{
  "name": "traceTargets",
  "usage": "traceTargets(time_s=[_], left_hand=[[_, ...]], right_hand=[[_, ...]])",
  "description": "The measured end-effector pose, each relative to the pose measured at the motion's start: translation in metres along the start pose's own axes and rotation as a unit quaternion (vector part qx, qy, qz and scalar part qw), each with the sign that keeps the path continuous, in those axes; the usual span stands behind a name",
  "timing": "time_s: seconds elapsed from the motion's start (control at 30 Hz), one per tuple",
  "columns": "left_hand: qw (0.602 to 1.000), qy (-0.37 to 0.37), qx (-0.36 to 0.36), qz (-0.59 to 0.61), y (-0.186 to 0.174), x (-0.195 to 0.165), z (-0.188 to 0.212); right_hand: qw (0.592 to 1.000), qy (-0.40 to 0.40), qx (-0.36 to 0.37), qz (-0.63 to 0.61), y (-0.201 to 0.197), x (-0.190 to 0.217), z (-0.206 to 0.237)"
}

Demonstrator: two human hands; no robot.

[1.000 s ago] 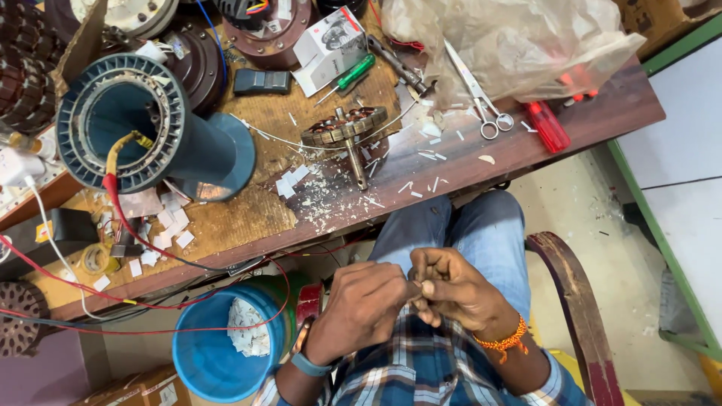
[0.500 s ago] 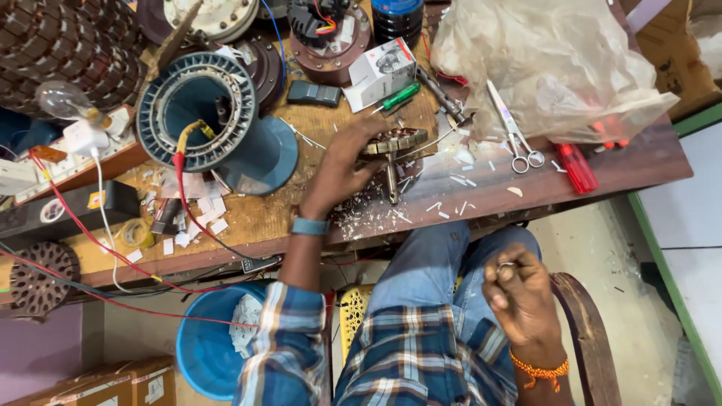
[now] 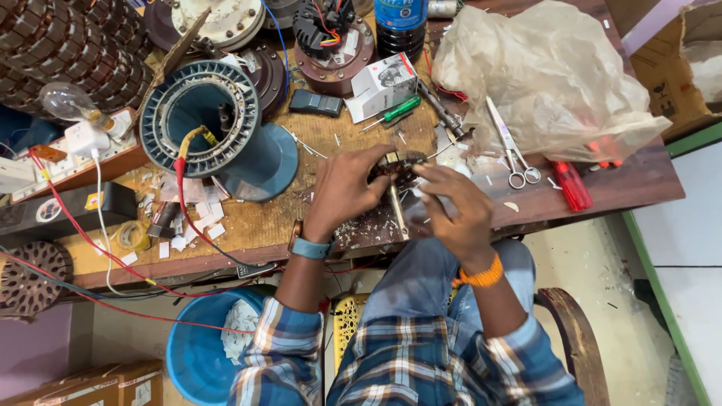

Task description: The person repeatedly cuts small white plastic pieces using scissors and inserts them into slots on a circular copper-wound rotor assembly. The person handles the rotor and the plastic pieces by hand while seated at a cluttered workbench.

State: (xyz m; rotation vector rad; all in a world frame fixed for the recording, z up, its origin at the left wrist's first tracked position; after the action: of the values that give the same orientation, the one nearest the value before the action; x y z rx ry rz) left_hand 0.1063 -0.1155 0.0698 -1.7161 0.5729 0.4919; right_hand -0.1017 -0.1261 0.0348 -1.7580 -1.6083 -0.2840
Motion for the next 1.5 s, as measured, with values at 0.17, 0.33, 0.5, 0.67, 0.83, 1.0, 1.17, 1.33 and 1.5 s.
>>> traceTargets(time_s=[0.17, 0.33, 0.5, 0.67, 0.83, 1.0, 1.17, 1.33, 1.5], left_hand=[[0.994, -0.083, 0.066, -0.01, 0.001, 0.006, -0.002], [0.998, 0.025, -0.03, 0.052, 0.006, 0.008, -0.003], [0.99, -0.019, 0.007, 0.137, 0.006, 0.011, -0.008], [0.978, -0.009, -0.03, 0.207, 0.01, 0.011, -0.01], [0.97, -0.098, 0.027, 0.22, 0.016, 0.017, -0.011], [0.979, -0.021, 0.023, 0.203, 0.018, 0.023, -0.015], [0.951, 0.034, 0.092, 0.293, 0.002, 0.031, -0.014], [0.929, -0.036, 0.123, 0.346, -0.002, 0.031, -0.003], [0.96, -0.039, 0.115, 0.252, 0.007, 0.029, -0.005]], right_hand=[[0.997, -0.061, 0.003, 0.053, 0.023, -0.014, -0.012], [0.994, -0.08, -0.023, 0.067, 0.034, -0.024, -0.004], [0.992, -0.069, -0.028, 0.098, 0.042, -0.03, -0.004], [0.998, -0.023, -0.013, 0.062, 0.046, -0.036, -0.005], [0.999, -0.024, 0.002, 0.044, 0.046, -0.043, -0.006], [0.998, -0.048, 0.038, 0.027, 0.037, -0.049, -0.006], [0.99, -0.115, 0.063, 0.045, 0.036, -0.052, -0.005], [0.99, -0.12, 0.06, 0.039, 0.036, -0.049, 0.003], [0.994, -0.088, 0.058, 0.025, 0.034, -0.054, 0.005]])
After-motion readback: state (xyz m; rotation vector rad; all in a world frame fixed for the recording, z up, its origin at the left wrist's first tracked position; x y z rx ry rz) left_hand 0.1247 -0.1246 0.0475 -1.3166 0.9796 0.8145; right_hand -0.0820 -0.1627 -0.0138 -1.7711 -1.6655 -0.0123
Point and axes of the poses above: each hand's wrist, its own z-axis away from the middle knuckle, its own y-axis out of the palm, x = y × z, the point moved 1 cm from there along -z, towards the middle knuckle, and after that the axes turned 4 degrees about -y, right-handed, at the moved point
